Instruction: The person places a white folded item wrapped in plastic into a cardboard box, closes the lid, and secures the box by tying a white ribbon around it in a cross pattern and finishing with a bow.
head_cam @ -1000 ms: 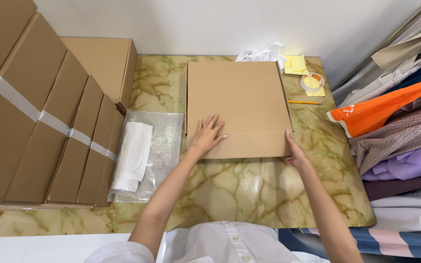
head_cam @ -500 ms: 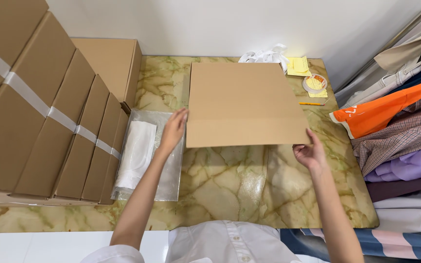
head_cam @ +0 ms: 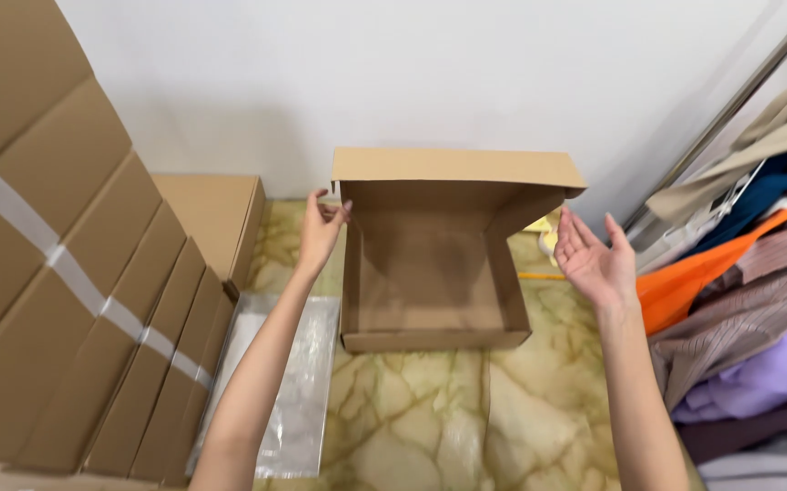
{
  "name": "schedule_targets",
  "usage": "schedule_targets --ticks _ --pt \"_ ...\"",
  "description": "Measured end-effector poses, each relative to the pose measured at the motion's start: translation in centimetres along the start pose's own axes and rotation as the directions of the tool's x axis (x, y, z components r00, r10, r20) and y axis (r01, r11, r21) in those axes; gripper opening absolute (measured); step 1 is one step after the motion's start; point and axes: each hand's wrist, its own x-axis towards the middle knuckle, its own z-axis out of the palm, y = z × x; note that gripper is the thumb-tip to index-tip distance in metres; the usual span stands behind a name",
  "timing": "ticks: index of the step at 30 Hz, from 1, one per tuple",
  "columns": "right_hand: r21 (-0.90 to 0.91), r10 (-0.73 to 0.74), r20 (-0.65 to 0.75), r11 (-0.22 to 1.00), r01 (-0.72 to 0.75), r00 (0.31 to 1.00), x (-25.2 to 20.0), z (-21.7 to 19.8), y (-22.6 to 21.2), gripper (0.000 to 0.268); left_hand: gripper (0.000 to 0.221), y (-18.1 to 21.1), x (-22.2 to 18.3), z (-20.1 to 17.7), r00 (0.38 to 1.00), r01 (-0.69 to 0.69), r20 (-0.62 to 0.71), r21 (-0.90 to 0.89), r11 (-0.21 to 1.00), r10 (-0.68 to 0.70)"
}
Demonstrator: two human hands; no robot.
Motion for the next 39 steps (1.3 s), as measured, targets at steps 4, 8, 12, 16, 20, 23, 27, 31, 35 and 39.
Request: schedule_targets --ticks 4,8,12,16,20,23,27,31,35,39 --pt "-0.054 0.0 -0.011 0.999 -0.001 1.0 1.4 -0.2 0.4 0.048 0.067 4.8 3.7 0.8 0.991 -0.136 -0.017 -0.036 0.99 0.135" --pt "-0.045 0.052 -0.077 0.997 -0.056 0.996 2.6 -2.4 1.5 0.033 0.049 3.3 4.4 2.2 0.985 -0.158 0.075 0.0 0.987 0.158" --pt "-0.083 0.106 -0.105 0.99 -0.115 0.989 2.5 -3.6 3.4 0.024 0.031 -2.2 1.3 2.8 0.984 -0.093 0.151 -0.034 0.995 0.097" --pt "-0.102 0.161 -0.122 0.979 -0.174 0.979 2.4 -5.5 5.6 0.025 0.036 -8.4 -5.0 -0.4 0.991 0.071 0.112 -0.022 0.997 -0.068" --pt "-0.177 0.151 -0.026 0.972 -0.154 0.988 1.4 -3.6 8.4 0.039 0.054 -10.4 -10.5 -5.0 0.963 0.266 -0.002 0.132 0.955 -0.268" --pt "-0.114 0.094 0.096 0.99 -0.083 0.991 3.6 -0.5 8.0 0.065 0.066 -7.0 -10.7 -6.2 0.958 0.284 -0.007 0.121 0.951 -0.285" --pt "-0.045 0.037 0.239 0.999 -0.027 0.97 8.8 3.3 6.7 0.104 0.073 -3.9 -7.1 -4.8 0.985 0.171 0.004 -0.009 0.985 -0.171" --pt "-0.134 0.037 0.311 0.991 0.006 0.95 11.0 7.9 6.7 0.11 0.07 -2.7 -3.3 -2.1 0.994 0.104 0.021 0.005 0.995 -0.104" --pt "-0.156 0.055 0.36 0.988 0.002 0.931 13.7 9.6 6.4 0.095 0.07 -2.4 -0.2 0.1 0.997 0.068 0.044 -0.101 0.992 -0.064" --pt "-0.287 0.013 0.427 0.95 0.122 0.904 16.6 11.0 6.2 0.114 0.067 -0.4 1.3 1.0 0.998 0.037 0.051 -0.108 0.993 -0.031"
